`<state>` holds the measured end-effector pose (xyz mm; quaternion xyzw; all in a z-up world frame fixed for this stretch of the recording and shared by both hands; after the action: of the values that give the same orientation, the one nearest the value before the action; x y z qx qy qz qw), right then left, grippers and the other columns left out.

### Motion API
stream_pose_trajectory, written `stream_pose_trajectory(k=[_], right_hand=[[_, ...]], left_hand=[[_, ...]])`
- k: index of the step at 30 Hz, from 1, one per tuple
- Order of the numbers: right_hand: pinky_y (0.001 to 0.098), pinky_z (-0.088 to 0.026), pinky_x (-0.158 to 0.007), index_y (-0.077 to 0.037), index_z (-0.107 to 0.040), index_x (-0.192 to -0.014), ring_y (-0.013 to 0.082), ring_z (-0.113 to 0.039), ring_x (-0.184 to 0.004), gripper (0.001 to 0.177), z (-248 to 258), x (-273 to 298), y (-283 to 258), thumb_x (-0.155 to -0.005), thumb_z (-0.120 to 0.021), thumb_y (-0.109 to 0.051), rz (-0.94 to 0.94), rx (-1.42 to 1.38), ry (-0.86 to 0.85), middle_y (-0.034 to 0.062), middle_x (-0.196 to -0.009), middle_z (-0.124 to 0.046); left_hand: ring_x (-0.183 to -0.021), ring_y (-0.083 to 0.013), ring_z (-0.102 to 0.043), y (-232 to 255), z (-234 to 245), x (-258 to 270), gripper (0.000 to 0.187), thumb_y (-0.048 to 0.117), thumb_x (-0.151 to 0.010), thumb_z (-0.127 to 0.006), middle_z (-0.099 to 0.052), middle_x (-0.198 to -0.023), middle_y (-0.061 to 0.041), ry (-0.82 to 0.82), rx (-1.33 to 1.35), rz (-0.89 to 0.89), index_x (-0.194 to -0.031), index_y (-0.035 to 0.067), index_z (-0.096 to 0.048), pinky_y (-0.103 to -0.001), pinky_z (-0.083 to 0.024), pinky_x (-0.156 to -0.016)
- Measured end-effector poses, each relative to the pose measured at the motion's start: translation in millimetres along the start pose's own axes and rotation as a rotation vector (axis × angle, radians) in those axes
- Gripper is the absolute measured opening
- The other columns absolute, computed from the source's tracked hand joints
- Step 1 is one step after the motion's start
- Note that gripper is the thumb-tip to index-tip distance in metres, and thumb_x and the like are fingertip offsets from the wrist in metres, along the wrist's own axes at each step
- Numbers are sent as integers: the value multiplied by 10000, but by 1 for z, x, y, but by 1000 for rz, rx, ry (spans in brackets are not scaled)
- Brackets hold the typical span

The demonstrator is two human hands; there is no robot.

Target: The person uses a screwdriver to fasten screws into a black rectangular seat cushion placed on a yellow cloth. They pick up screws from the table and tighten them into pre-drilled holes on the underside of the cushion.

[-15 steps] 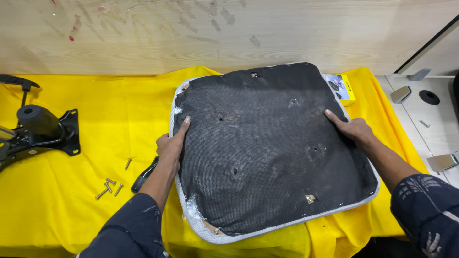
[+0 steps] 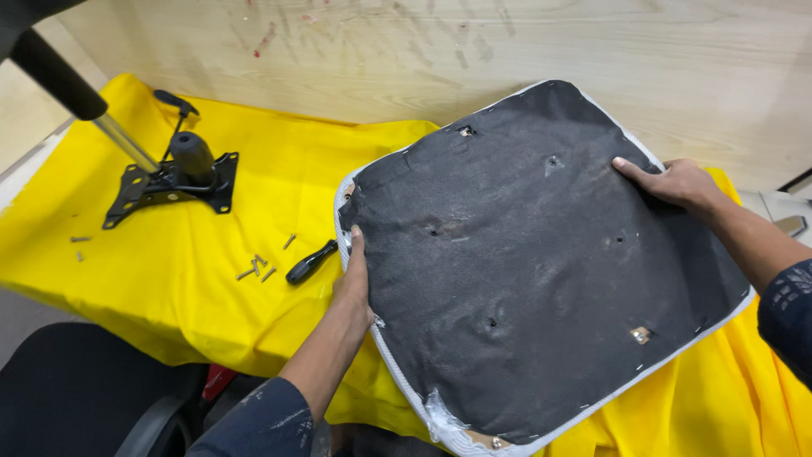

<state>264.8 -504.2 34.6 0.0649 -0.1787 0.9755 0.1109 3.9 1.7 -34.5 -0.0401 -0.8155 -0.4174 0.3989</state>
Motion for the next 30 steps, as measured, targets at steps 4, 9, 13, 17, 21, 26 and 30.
stream_pose_trajectory(k=[4,9,13,17,21,26,30], right_hand=[[521,-531,-975,97,-778,-1140,476,-710,-1060,1093,6,-18,-35,-781,-591,-918,145,65,-18,345,-1070,-749],[582,-536,-986,119,-763,-1157,520,-705,-1078,1078,-4,-41,-70,-767,-629,-877,250,54,-124,377,-1126,-732],[585,-528,-993,137,-722,-1172,534,-699,-1081,1069,-20,-56,-93,-785,-658,-858,354,57,-157,391,-1125,-712],[597,-526,-993,130,-742,-1158,537,-678,-1110,1059,-39,-63,-116,-769,-674,-853,461,116,-218,379,-1134,-707],[608,-526,-1019,101,-756,-1127,521,-680,-1149,1025,-55,-65,-138,-734,-668,-841,539,190,-254,365,-1146,-736],[630,-485,-1029,64,-704,-1258,523,-619,-1208,1051,-63,-70,-167,-683,-719,-816,664,187,-290,361,-1226,-668],[635,-493,-1033,106,-664,-1325,522,-618,-1234,1125,-64,-71,-166,-728,-695,-847,662,341,-302,383,-1293,-636]], left_hand=[[-1351,-401,-585,-30,11,35,1120,743,-792,-614,-507,-1542,-209,52,101,39,-1586,23,-287,-607,-486,-1087],[-1443,-418,-468,-75,19,74,1254,826,-737,-610,-398,-1613,-208,273,118,129,-1599,-9,-247,-651,-400,-1143],[-1498,-420,-383,-112,20,90,1364,880,-710,-619,-310,-1656,-217,398,182,166,-1596,-69,-199,-637,-357,-1190],[-1514,-353,-346,-147,18,111,1307,915,-703,-579,-325,-1665,-169,583,141,155,-1577,-27,-338,-583,-295,-1225],[-1487,-360,-396,-185,4,132,1266,906,-690,-554,-359,-1652,-145,645,293,208,-1593,50,-324,-598,-329,-1213],[-1444,-376,-454,-202,-10,144,1280,950,-722,-488,-443,-1605,-173,766,282,283,-1560,-14,-395,-605,-364,-1188],[-1426,-382,-469,-203,-10,145,1268,938,-749,-455,-448,-1590,-187,763,251,298,-1548,-45,-389,-631,-401,-1155]])
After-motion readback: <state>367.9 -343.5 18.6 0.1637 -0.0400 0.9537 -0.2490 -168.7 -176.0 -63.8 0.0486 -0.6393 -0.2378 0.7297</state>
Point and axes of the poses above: each hand's wrist, its own x-axis away from the middle knuckle, its own z-axis out of the back of the hand, y = z × x, the point moved 6 cm from there along -x, towards the middle knuckle
